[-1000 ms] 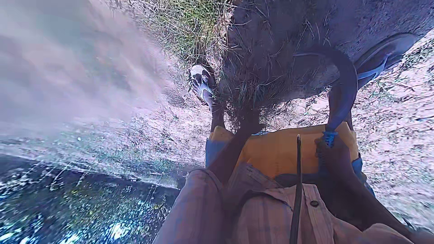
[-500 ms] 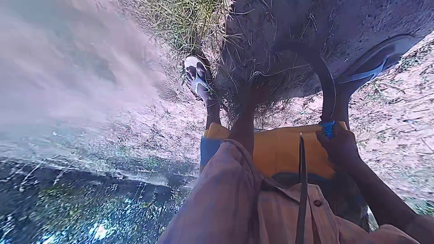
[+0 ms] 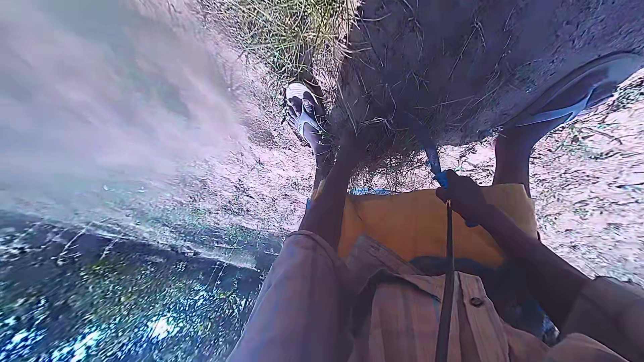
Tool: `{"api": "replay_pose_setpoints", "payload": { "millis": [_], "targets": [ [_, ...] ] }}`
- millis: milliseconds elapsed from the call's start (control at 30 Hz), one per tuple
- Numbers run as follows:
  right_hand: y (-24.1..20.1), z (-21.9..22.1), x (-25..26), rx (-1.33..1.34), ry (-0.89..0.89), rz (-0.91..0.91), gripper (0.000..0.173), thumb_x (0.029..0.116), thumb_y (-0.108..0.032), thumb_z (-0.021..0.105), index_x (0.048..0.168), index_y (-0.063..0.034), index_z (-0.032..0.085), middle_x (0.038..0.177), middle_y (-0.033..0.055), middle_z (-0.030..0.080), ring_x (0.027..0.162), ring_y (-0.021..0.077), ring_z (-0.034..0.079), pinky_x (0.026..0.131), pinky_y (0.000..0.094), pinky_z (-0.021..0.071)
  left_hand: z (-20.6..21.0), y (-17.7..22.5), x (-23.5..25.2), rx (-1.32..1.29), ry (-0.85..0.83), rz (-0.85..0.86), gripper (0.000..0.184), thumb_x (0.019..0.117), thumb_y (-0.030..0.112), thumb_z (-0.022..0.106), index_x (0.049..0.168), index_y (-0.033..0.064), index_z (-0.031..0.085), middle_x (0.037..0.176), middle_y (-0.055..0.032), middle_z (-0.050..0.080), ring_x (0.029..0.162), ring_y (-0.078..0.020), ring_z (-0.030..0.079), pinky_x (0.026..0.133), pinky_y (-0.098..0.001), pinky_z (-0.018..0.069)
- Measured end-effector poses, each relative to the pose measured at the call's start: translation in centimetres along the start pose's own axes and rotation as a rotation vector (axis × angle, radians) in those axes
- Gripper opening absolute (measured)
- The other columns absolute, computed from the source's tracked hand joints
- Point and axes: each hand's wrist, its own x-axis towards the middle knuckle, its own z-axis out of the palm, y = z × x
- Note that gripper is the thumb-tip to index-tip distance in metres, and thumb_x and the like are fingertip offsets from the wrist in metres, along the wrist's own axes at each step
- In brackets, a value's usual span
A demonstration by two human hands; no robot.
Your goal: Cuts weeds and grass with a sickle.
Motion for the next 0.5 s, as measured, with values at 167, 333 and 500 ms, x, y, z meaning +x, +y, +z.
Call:
{"api": "replay_pose_setpoints", "payload": {
  "millis": [167, 333, 500],
  "targets": [
    [3.2, 1.9, -9.2, -0.118, -0.192, 0.138, 0.041, 0.1053, -0.023, 0.055, 0.135, 0.0044, 0.051, 0.113, 0.0297, 0.066, 0.11, 0.0465, 0.065, 0.09, 0.0611, 0.0482, 3.5, -5.2, -5.6, 0.104, -0.112, -0.079, 0.036, 0.1103, 0.017, 0.046, 0.132, -0.0092, 0.057, 0.123, -0.0327, 0.063, 0.114, -0.0447, 0.063, 0.099, -0.0601, 0.0481],
    [6.6, 3.6, -11.8, -0.037, -0.11, 0.217, 0.046, 0.1046, -0.03, 0.059, 0.136, 0.0032, 0.054, 0.11, 0.0302, 0.067, 0.107, 0.047, 0.066, 0.09, 0.0623, 0.0485, 7.8, -8.8, -8.7, 0.675, -0.543, -0.175, 0.044, 0.1108, 0.022, 0.037, 0.148, 0.0022, 0.048, 0.142, -0.0264, 0.058, 0.134, -0.0442, 0.055, 0.108, -0.063, 0.043],
    [5.6, -0.5, -9.4, 0.111, 0.302, -0.099, 0.041, 0.1008, -0.021, 0.06, 0.127, 0.0099, 0.058, 0.091, 0.0291, 0.067, 0.081, 0.0452, 0.066, 0.072, 0.0621, 0.0494, 4.8, -1.7, -4.8, 0.483, -0.401, 0.032, 0.058, 0.1027, 0.034, 0.063, 0.151, 0.0049, 0.049, 0.149, -0.0263, 0.051, 0.138, -0.0461, 0.048, 0.108, -0.0669, 0.0415]
  ]
}}
